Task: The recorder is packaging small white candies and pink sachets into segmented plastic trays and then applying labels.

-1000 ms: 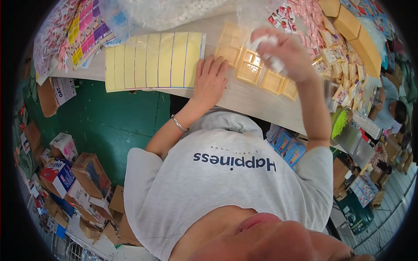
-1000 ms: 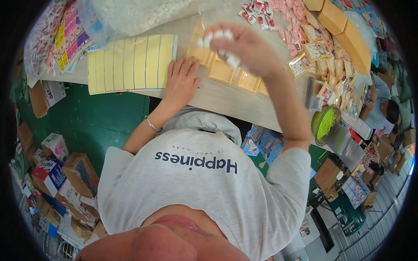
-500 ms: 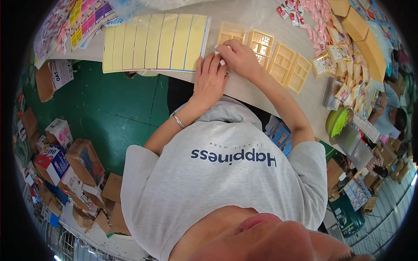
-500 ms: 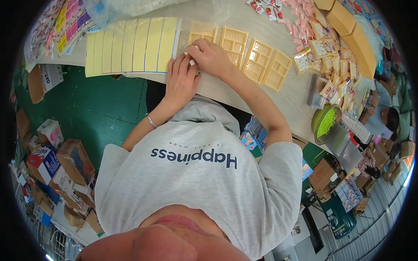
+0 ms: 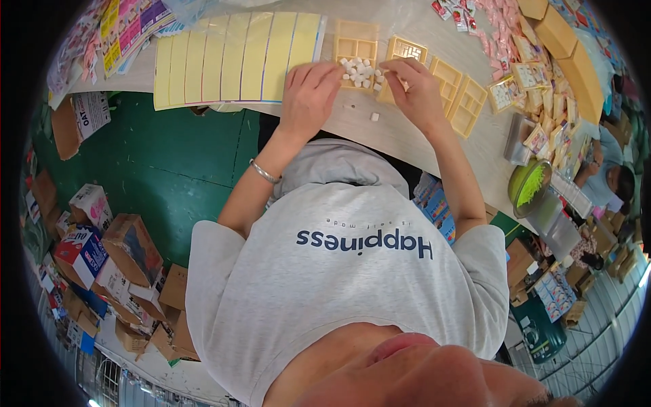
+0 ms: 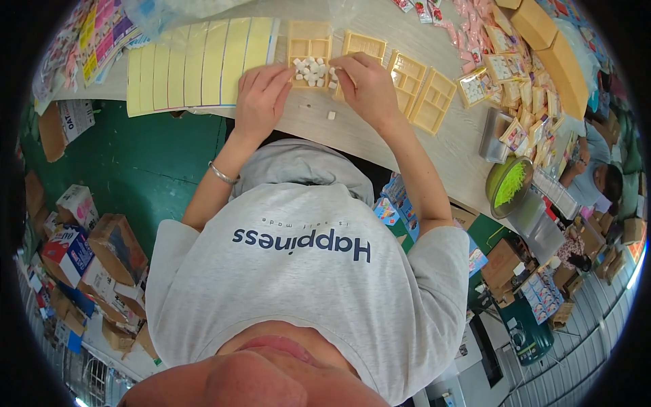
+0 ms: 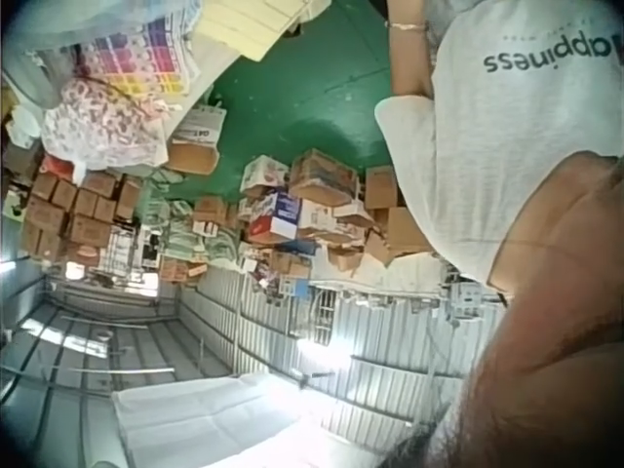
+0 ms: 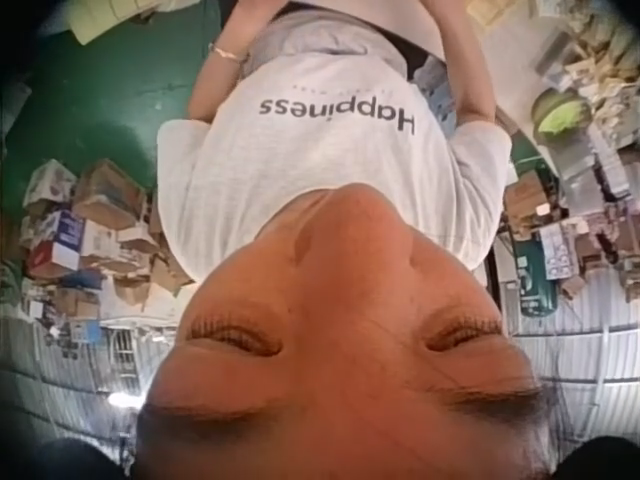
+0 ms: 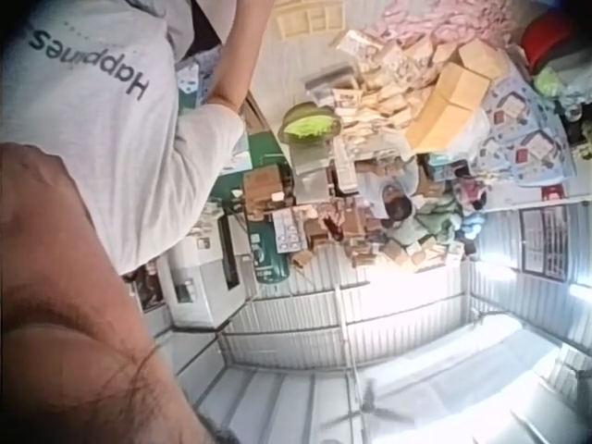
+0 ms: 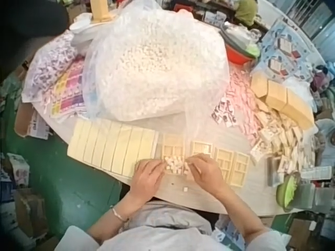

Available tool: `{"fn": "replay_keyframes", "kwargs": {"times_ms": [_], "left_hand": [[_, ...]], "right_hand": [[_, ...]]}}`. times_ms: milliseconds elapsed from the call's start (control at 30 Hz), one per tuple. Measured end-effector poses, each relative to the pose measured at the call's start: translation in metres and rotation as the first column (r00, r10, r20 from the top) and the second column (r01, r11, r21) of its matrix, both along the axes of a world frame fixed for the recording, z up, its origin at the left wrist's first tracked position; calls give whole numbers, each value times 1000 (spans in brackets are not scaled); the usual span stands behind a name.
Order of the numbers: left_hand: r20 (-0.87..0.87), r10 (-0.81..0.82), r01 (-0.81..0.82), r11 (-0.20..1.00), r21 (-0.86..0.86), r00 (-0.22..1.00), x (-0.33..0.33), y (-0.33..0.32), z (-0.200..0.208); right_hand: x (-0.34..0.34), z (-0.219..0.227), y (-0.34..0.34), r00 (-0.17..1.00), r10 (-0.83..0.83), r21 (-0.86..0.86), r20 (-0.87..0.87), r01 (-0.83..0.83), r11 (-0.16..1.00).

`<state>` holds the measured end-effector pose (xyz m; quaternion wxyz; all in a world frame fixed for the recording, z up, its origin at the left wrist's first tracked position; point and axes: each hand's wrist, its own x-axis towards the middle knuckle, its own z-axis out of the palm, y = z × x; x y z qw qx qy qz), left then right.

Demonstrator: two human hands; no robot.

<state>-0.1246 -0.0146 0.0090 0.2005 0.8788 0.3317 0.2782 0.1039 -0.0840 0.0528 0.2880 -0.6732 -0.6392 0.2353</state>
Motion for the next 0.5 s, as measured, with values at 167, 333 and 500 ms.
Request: {"fn": "replay_keyframes", "kwargs": {"times_ms": [167,333,500], "left_hand": [[-212,-155,169,984,49,965,16,-1,13],[-355,-143,141,990,-30,924,12,-5,19],[-326,-184,168,983,-76,927,4,-7,11]], "right_hand": [[-18,-7,-3,974,-117,69,195,105,992],[-19,-15,-1,873,-9,-42,487,34,999],[-19,-18,4,925,-110,127,365,68,990]]}}
